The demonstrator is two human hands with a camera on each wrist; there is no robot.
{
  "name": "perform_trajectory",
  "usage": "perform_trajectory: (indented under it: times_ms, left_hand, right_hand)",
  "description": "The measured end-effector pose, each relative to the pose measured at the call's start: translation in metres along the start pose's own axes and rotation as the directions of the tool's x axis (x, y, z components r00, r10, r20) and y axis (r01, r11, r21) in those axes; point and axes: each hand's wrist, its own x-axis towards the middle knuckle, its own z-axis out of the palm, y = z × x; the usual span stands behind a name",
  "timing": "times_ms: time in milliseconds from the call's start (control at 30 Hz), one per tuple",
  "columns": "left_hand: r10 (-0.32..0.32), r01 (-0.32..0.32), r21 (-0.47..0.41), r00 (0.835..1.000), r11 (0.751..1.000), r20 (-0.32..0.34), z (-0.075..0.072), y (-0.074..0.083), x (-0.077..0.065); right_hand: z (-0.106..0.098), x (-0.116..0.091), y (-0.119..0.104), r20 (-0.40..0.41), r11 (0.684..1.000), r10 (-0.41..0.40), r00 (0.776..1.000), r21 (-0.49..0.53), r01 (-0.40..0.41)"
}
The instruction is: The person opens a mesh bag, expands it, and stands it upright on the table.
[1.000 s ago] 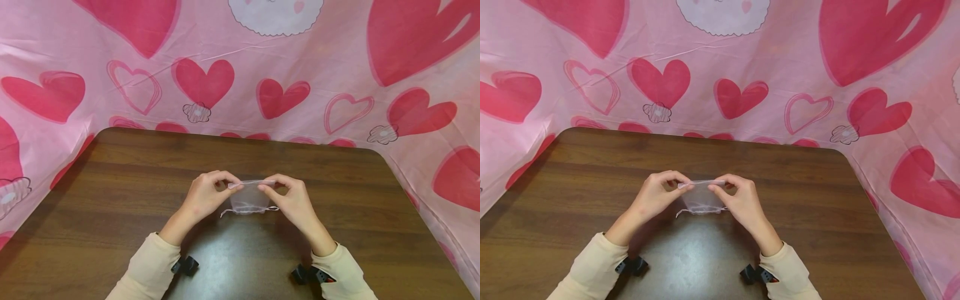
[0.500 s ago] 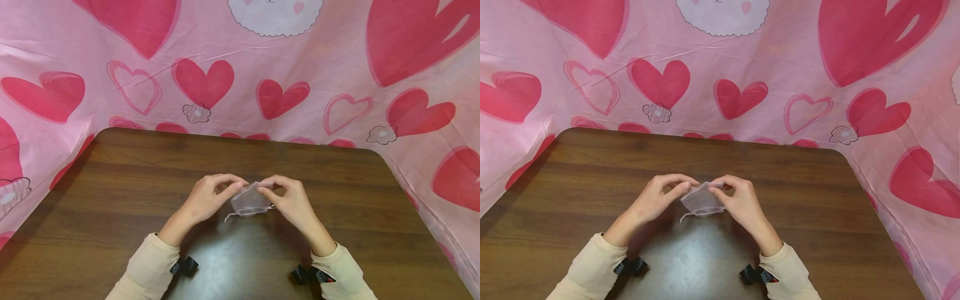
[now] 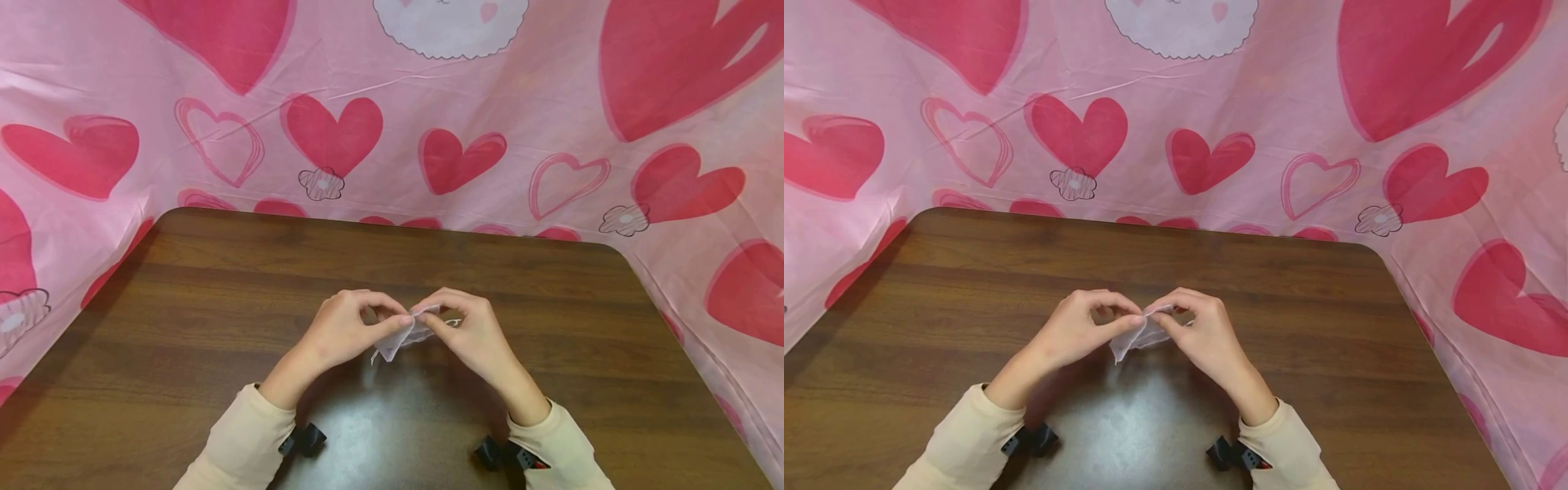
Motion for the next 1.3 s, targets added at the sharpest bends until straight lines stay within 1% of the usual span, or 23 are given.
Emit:
perform_trajectory:
  times_ms: [233,367,533,667,867,933,1033,1133,1300]
  left_hand:
    - [0.05,-0.051,-0.022,0.998,0.998,-0.022,-0.0001,0.0014,-0.0004]
    - [0.055,-0.056,-0.021,0.998,0.998,-0.029,-0.0009,0.0019,-0.0008]
    - [0.026,-0.027,-0.017,0.999,0.999,-0.039,-0.0021,0.0021,-0.001]
    - [-0.005,0.004,-0.024,0.998,1.0,-0.061,-0.0024,0.0008,-0.0003]
    - [-0.07,0.063,-0.069,0.992,0.996,-0.104,-0.0032,0.0002,0.0009]
    - [-0.088,0.078,-0.085,0.99,0.993,-0.111,-0.0033,0.0002,0.001]
    - [-0.098,0.087,-0.099,0.988,0.991,-0.118,-0.0032,0.0004,0.0011]
    - [-0.095,0.082,-0.117,0.989,0.99,-0.112,-0.0023,0.0008,0.001]
    - [-0.061,0.05,-0.13,0.994,0.99,-0.085,0.0007,0.0035,0.0001]
  right_hand:
    - [-0.0003,-0.001,-0.0025,-0.003,1.0,-0.005,1.0,-0.004,0.005]
    - [-0.001,-0.0011,-0.0022,-0.019,1.0,-0.02,1.0,-0.017,0.019]
    - [-0.0033,0.0001,-0.0004,-0.058,0.998,-0.051,0.997,-0.044,0.049]
    - [-0.0062,0.0009,-0.0004,-0.11,0.997,-0.058,0.992,-0.065,0.051]
    - [-0.0094,0.002,-0.0005,-0.199,0.997,-0.069,0.978,-0.044,0.062]
    - [-0.0091,0.0021,-0.0003,-0.217,0.996,-0.081,0.973,-0.041,0.073]
    - [-0.0071,0.002,0.0004,-0.211,0.996,-0.09,0.973,-0.034,0.085]
    - [-0.0039,0.0016,0.0006,-0.17,0.996,-0.082,0.982,-0.03,0.078]
    - [0.0005,0.0,-0.0001,-0.113,0.998,-0.056,0.992,-0.032,0.053]
